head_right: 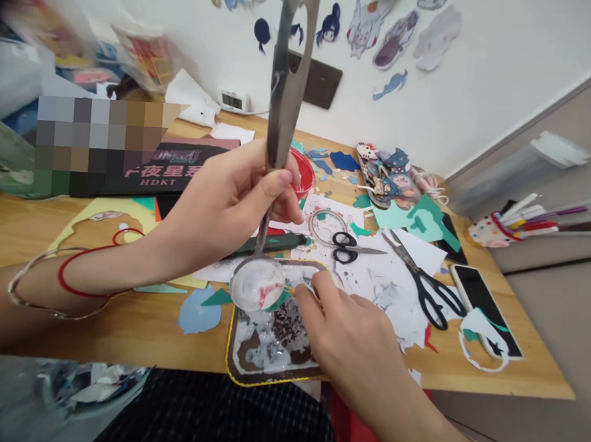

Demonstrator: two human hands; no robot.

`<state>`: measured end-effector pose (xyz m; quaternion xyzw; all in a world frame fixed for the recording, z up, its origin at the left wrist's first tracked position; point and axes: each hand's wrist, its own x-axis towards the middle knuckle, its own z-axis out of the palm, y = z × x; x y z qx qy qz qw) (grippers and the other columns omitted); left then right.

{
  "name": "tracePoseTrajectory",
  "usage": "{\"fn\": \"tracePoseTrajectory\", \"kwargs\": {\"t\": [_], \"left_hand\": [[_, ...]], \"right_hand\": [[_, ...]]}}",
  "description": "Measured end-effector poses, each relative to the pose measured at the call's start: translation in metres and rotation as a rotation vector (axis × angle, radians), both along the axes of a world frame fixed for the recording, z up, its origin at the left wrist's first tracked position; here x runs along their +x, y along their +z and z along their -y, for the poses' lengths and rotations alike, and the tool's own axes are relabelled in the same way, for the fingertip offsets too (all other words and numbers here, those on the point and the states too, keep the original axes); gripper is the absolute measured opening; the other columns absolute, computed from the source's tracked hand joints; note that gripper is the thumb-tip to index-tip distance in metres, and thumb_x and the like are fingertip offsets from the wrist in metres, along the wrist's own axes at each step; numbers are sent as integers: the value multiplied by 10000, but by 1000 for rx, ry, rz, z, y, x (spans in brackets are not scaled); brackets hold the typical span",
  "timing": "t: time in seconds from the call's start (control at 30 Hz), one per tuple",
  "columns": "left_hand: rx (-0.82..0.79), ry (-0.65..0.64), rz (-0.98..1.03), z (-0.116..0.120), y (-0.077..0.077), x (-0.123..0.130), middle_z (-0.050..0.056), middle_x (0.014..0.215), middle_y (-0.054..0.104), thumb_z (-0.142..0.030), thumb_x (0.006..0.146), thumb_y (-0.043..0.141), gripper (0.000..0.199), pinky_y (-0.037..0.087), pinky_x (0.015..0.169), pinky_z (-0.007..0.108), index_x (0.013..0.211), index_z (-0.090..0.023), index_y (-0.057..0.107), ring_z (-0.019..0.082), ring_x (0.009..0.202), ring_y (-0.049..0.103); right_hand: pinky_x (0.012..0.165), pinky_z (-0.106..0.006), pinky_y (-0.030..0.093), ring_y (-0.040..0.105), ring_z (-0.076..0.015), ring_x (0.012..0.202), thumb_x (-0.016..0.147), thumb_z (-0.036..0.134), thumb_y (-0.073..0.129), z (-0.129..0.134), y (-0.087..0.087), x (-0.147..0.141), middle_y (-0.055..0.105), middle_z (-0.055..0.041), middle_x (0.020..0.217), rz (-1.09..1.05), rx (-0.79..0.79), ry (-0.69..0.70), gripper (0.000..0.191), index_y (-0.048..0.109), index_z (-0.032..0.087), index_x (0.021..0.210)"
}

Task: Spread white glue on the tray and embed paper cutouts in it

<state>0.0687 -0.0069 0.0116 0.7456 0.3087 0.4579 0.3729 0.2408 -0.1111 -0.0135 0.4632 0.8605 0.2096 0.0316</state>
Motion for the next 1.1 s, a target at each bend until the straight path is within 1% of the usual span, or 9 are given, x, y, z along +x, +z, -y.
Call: {"fn": "tracePoseTrajectory", "kwargs": {"t": [0.1, 0.23, 0.3, 0.4, 0.53, 0.63, 0.73, 0.97, 1.1], "left_hand": [[-5, 13, -12, -1, 0, 0, -46, 638, 625, -175, 893, 342, 164, 525, 645, 202, 863, -199, 501, 109, 661, 643], [-21, 14, 13, -2, -1, 1, -45, 632, 621, -196, 891, 348, 161, 541, 640, 220, 860, -204, 506, 118, 645, 644], [-24, 13, 31, -2, -2, 1, -40, 632, 620, -197, 890, 348, 162, 546, 645, 234, 864, -202, 508, 125, 646, 646], [-32, 1, 48, -3, -3, 0, -37, 635, 620, -197, 891, 345, 167, 547, 644, 245, 870, -206, 510, 132, 654, 648], [-63, -33, 52, -4, -4, 1, -27, 639, 627, -178, 888, 350, 167, 540, 638, 243, 872, -202, 514, 136, 657, 646], [-88, -49, 50, -4, -5, 3, -25, 632, 628, -170, 886, 350, 168, 534, 636, 241, 883, -198, 515, 135, 650, 644], [-99, -53, 44, -3, -6, 3, -25, 633, 629, -168, 884, 352, 163, 526, 623, 229, 890, -194, 513, 127, 639, 640], [-79, -39, 36, -3, -4, 2, -24, 630, 626, -182, 886, 354, 161, 521, 598, 212, 879, -195, 515, 118, 628, 636], [-80, -32, 36, -3, -4, 1, -26, 635, 623, -188, 890, 357, 155, 526, 605, 217, 866, -200, 510, 124, 637, 644]], "right_hand": [[466, -280, 183, 354, -132, 472, 839, 60, 356, -4, 4, -4, 524, -24, 768, 32, -22, 33, 283, 588, 189, 936], [469, -279, 206, 383, -136, 483, 849, 59, 332, -7, 13, -6, 531, -27, 761, 18, -44, 86, 306, 600, 191, 917], [458, -277, 196, 379, -129, 467, 857, 81, 335, -7, 18, -2, 532, -16, 755, -1, -23, 79, 299, 600, 205, 920], [441, -277, 179, 372, -115, 445, 867, 163, 376, -5, 22, 13, 552, -12, 825, -18, -1, 18, 237, 591, 223, 945], [432, -274, 207, 409, -114, 453, 883, 214, 392, 2, 17, 28, 567, 3, 834, -57, -66, -26, 188, 575, 229, 926], [452, -261, 255, 455, -113, 494, 902, 167, 359, 5, 11, 24, 579, -3, 853, -108, -87, 24, 229, 551, 215, 1017], [495, -259, 306, 485, -123, 532, 913, 105, 289, 4, 6, 14, 588, -33, 859, -76, -94, 97, 306, 539, 179, 1073], [506, -289, 335, 521, -158, 561, 875, 53, 281, -1, 9, 0, 590, -59, 814, 40, -110, 180, 342, 589, 152, 987], [511, -294, 319, 518, -147, 566, 867, 36, 315, -3, 7, -4, 591, -47, 761, 72, -16, 250, 323, 611, 134, 949]]}}
